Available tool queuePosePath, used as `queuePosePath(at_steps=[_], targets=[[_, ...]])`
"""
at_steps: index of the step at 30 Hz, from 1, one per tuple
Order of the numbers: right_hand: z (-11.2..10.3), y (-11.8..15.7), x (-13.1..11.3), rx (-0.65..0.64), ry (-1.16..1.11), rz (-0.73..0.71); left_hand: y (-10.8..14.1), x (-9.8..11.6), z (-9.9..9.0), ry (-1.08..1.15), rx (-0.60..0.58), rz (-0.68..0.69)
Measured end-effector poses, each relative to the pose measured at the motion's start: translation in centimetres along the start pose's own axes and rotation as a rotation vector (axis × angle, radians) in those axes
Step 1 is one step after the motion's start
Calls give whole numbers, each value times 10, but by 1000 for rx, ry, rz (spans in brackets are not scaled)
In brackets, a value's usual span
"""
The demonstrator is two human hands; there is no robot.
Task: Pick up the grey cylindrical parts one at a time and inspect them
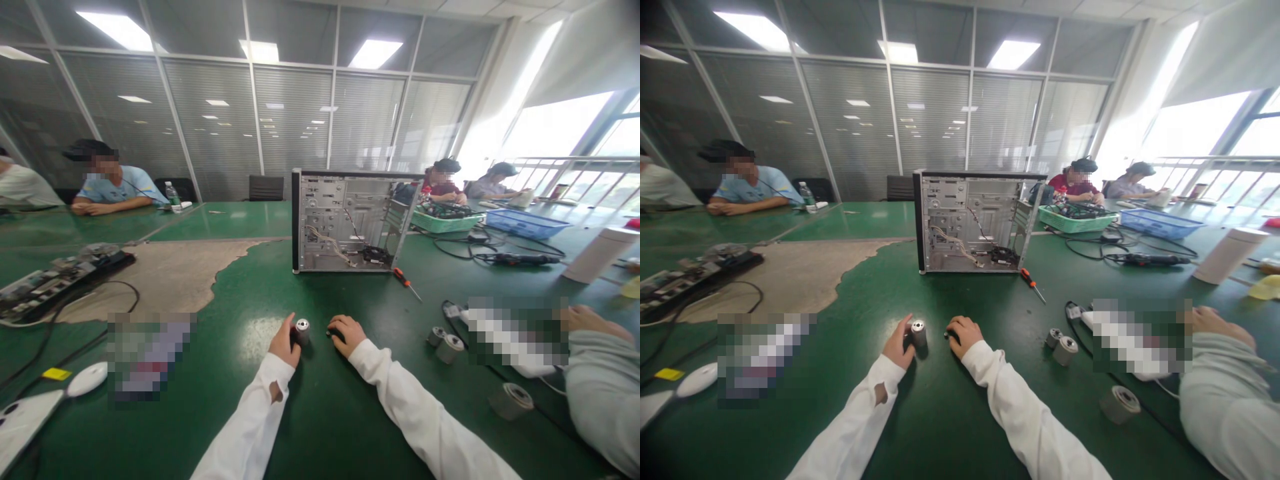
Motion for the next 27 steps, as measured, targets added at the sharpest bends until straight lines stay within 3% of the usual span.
queuePosePath(at_steps=[12,19,22,27], targets=[[3,-1,2,1,-5,-16,1,2,-1,56,32,-60],[-22,7,-19,194,-255,-104,0,5,-5,66,52,-63],[-28,13,-38,186,-341,-127,1,11,-3,44,-4,-25],[-32,26,-72,47,-347,-217,9,30,12,114,-199,93]])
Point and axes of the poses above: each hand's wrist, its own y-axis away from the middle knuckle, its own z-axis out of the palm, x = y × z, the point moved 6 cm from there along -y, towards the middle knuckle, and after that the axes turned 5 degrees about z, right-handed, at the moved point
